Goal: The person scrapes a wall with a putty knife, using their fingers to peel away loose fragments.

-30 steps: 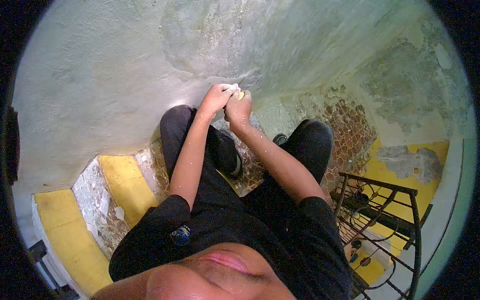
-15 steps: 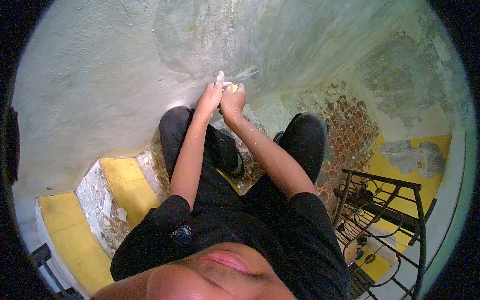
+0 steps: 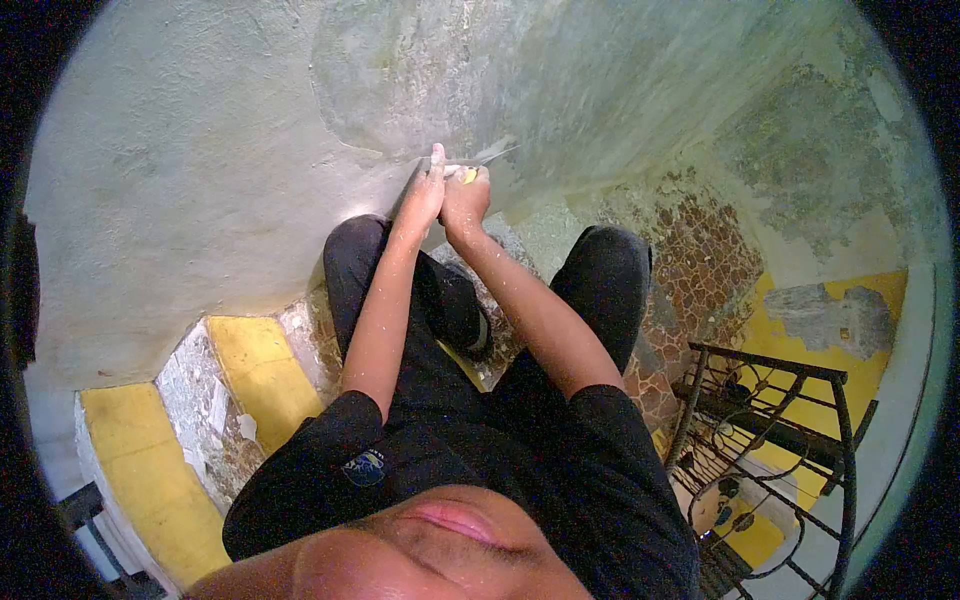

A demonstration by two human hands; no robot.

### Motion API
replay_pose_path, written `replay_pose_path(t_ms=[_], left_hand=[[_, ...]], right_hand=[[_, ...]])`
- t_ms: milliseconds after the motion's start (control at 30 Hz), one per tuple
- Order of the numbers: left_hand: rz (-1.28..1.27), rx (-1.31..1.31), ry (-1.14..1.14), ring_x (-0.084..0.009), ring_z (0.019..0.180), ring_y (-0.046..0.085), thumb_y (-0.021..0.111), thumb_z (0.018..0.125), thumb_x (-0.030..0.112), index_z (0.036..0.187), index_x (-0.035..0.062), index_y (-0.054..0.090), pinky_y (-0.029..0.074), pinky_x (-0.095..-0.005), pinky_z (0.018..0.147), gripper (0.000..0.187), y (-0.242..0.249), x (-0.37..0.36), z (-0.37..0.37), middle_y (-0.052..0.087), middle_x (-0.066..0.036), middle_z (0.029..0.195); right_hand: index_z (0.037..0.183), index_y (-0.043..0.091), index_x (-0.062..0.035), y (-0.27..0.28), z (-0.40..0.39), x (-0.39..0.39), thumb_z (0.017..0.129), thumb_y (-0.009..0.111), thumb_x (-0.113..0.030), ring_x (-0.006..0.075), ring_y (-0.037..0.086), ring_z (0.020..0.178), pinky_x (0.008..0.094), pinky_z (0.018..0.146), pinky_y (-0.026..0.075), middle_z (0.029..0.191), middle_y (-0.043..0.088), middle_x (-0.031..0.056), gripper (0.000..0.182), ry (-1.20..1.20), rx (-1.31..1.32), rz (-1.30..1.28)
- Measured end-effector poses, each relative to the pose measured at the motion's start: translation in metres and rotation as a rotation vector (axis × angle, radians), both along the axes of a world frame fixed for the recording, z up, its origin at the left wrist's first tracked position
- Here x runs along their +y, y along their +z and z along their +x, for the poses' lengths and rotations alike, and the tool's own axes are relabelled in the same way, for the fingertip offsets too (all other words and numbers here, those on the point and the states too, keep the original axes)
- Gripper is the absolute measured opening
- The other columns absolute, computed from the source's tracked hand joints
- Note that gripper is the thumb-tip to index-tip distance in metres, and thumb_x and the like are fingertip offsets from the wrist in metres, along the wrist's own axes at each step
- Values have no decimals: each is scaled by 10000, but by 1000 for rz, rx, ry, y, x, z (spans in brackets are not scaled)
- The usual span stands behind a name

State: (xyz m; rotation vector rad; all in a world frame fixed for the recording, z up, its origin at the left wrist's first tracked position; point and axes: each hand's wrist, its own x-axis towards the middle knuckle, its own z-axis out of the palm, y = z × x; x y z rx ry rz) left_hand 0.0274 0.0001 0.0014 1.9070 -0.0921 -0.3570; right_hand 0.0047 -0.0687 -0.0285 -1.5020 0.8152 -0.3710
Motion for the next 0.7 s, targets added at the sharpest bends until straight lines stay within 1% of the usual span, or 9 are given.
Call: replay_pose_path(t_ms=[100,167,433,500,533,567,600,633,700], left_hand=[[81,53,24,-523,1191,565,240,971,769,1189,-107,658,416,-499,1046,995,-17,-1,9,627,-383,1181],[148,52,85,-537,1214,546,245,949,800,1209,-164,600,409,-519,1049,1059,-2,-3,0,590,-422,1205],[146,59,-9,-543,1221,526,257,964,770,1221,-168,579,402,-526,1043,1025,-31,0,16,587,-424,1194],[143,63,-12,-549,1214,521,265,968,762,1243,-155,575,398,-523,1043,1006,-35,1,18,587,-421,1191],[96,63,-47,-453,1159,589,276,978,757,1259,-100,615,451,-472,1012,964,-38,1,18,639,-333,1202],[50,62,-83,-357,1104,657,287,989,753,1275,-45,655,504,-422,980,925,-33,2,17,690,-246,1213],[52,60,-84,-357,1104,657,287,989,753,1275,-45,655,504,-422,980,925,-28,1,14,690,-246,1213],[-29,187,-73,-373,1102,658,284,968,782,1318,-38,622,530,-443,949,954,-7,-2,2,670,-251,1248],[-107,308,-59,-389,1100,658,281,947,811,1361,-30,588,555,-464,919,987,5,-5,-2,650,-256,1283]], right_hand=[[1110,573,20,-1,-2,0,976,571,-179,401,686,935,484,811,515,992,694,240,240,15,16,-33],[1102,574,20,0,-3,1,975,572,-181,400,686,933,484,810,515,987,694,241,238,12,17,-34],[1076,578,29,-8,0,1,975,577,-180,403,687,918,476,827,511,989,694,250,232,-2,-25,-4],[1099,563,0,-22,6,-1,970,565,-154,379,693,853,483,690,529,912,683,212,201,-37,-54,-109],[1099,563,0,-21,7,-6,970,565,-154,379,693,853,483,690,529,912,683,212,201,-36,-53,-109],[1110,547,-20,-18,8,-17,969,554,-142,348,677,761,467,585,502,861,659,181,186,-94,-51,56],[1121,530,-41,-16,10,-28,967,542,-131,317,661,669,452,480,475,810,635,151,178,-151,-50,222],[1121,530,-41,-21,12,-39,967,542,-131,317,661,669,452,480,475,810,635,151,178,-151,-54,226],[1144,492,-79,-36,19,-57,970,527,-127,219,556,505,373,361,358,738,562,95,184,-117,-11,409]])
